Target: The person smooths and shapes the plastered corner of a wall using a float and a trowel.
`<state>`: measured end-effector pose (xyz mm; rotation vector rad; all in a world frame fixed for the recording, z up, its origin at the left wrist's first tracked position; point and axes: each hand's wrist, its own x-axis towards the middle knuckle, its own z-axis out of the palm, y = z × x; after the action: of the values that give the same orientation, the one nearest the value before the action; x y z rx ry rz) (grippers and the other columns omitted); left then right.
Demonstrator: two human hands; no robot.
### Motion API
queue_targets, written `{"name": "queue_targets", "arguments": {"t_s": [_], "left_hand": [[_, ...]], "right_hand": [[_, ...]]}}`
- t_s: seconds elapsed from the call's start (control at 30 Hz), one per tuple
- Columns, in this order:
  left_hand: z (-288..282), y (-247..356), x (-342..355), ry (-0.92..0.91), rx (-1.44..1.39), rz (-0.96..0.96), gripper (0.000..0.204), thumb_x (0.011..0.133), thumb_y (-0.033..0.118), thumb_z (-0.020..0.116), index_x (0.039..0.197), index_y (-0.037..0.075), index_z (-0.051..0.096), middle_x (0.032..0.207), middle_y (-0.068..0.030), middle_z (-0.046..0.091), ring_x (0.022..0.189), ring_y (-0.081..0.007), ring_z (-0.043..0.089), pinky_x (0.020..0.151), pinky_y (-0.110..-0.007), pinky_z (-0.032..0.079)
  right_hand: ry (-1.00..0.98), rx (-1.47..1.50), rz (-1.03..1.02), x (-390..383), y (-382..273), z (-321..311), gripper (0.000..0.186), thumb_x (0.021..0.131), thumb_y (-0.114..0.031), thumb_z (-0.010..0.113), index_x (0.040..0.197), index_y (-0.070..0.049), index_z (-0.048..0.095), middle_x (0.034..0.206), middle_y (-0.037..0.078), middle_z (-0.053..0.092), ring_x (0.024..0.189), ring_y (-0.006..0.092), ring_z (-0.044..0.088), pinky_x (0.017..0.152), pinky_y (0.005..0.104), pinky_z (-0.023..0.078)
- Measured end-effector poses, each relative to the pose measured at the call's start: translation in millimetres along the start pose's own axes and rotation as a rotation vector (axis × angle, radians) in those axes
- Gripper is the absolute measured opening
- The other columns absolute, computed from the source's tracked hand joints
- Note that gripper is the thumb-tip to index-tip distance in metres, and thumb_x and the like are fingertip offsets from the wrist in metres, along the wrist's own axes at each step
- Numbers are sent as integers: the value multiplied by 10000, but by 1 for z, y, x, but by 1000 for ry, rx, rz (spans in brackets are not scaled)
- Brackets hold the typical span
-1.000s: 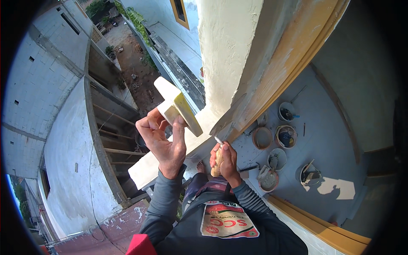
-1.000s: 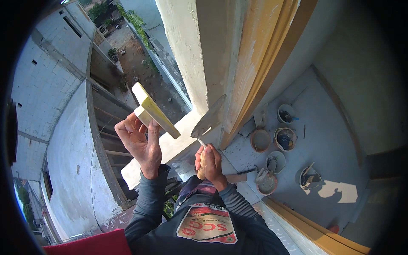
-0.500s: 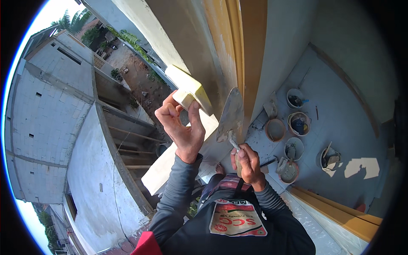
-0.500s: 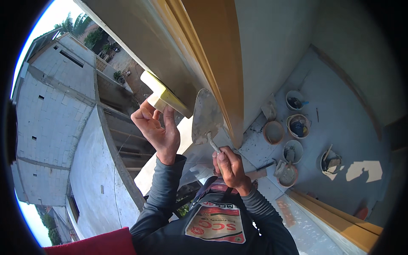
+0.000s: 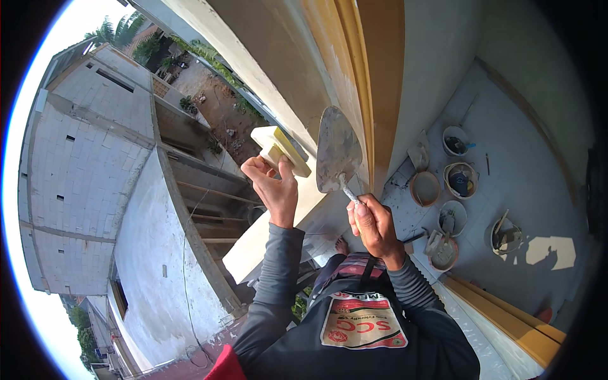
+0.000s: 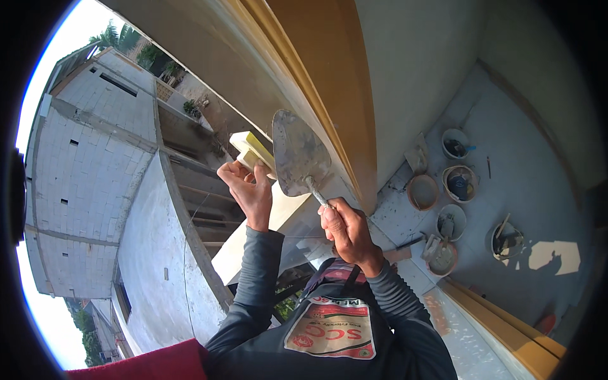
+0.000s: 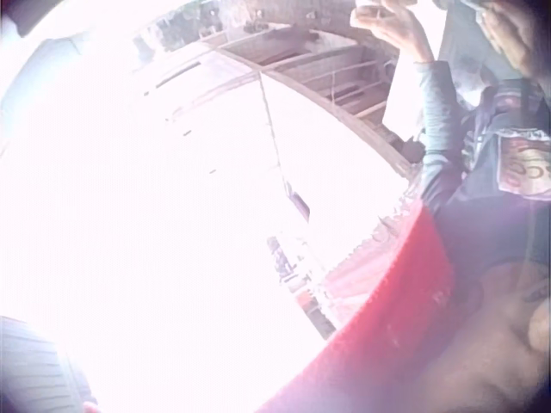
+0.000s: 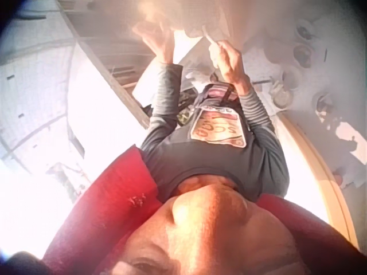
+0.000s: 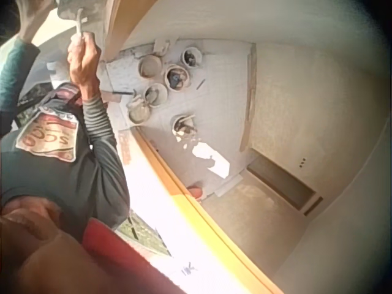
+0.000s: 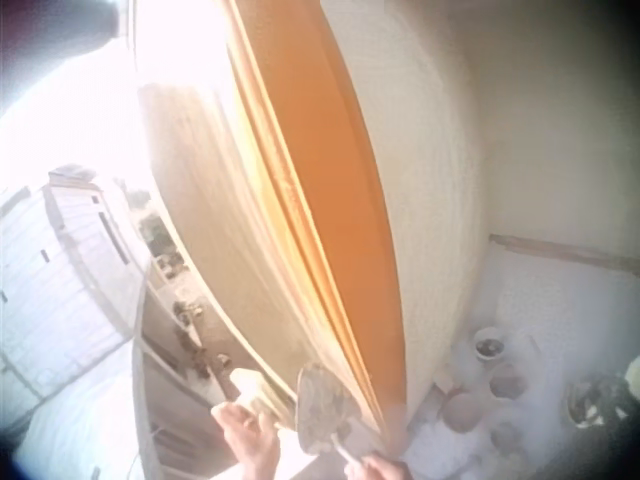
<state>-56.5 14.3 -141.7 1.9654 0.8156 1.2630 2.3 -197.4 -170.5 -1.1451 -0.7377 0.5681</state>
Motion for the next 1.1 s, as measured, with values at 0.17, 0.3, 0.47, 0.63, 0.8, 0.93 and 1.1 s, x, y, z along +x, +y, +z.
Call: {"name": "queue_targets", "arguments": {"t_s": [0.17, 0.3, 0.47, 0.63, 0.8, 0.93, 1.1], "left_hand": [[-34, 2, -12, 59, -87, -26, 392, 911, 16, 649, 1032, 95, 284, 1093, -138, 538, 1015, -189, 607, 834, -351, 520], [-49, 17, -10, 80, -114, 15, 440, 930, 57, 693, 1043, 110, 272, 1127, -148, 537, 1050, -202, 619, 854, -382, 538], [-46, 58, -2, 54, -179, 277, 468, 894, 13, 714, 1050, 97, 280, 1198, -173, 508, 1123, -210, 576, 915, -361, 500], [-6, 89, 5, -66, -289, 351, 487, 877, -14, 717, 1062, 94, 279, 1209, -178, 530, 1122, -205, 578, 897, -341, 496], [12, 47, -3, -41, -228, 120, 440, 894, 5, 698, 1051, 107, 299, 1055, -94, 515, 1015, -163, 613, 821, -312, 538], [13, 0, 3, -37, -85, -25, 400, 885, 10, 679, 1044, 64, 316, 1049, -141, 552, 948, -184, 630, 789, -334, 564], [-2, -12, -5, 64, -149, -73, 395, 896, 19, 673, 1036, 62, 306, 1061, -158, 564, 965, -195, 623, 825, -338, 556]], "right_hand": [[-25, 76, 1, 20, 10, 23, 302, 1077, -276, 419, 1004, -16, 554, 694, 9, 523, 566, 70, 473, 538, 242, 409], [-9, 87, 40, 15, 55, 29, 387, 1080, -376, 366, 977, -38, 523, 699, 33, 522, 549, 93, 492, 518, 261, 425], [92, 252, 179, -20, 109, 36, 390, 1079, -392, 363, 965, -50, 510, 671, 35, 510, 521, 91, 492, 478, 259, 417], [158, 282, 249, -48, 108, 18, 359, 1080, -354, 391, 985, -34, 524, 676, 31, 514, 519, 85, 484, 468, 255, 402], [151, 195, 126, -56, 68, 8, 326, 1079, -317, 404, 999, -29, 533, 664, 20, 517, 524, 76, 469, 484, 250, 393], [79, 67, 26, -48, 45, 4, 318, 1081, -290, 394, 1012, -15, 536, 654, 27, 516, 522, 76, 461, 495, 258, 384], [34, 74, 3, -24, 33, -3, 318, 1081, -294, 400, 1012, -15, 537, 679, 43, 516, 536, 101, 475, 516, 267, 416]]}}
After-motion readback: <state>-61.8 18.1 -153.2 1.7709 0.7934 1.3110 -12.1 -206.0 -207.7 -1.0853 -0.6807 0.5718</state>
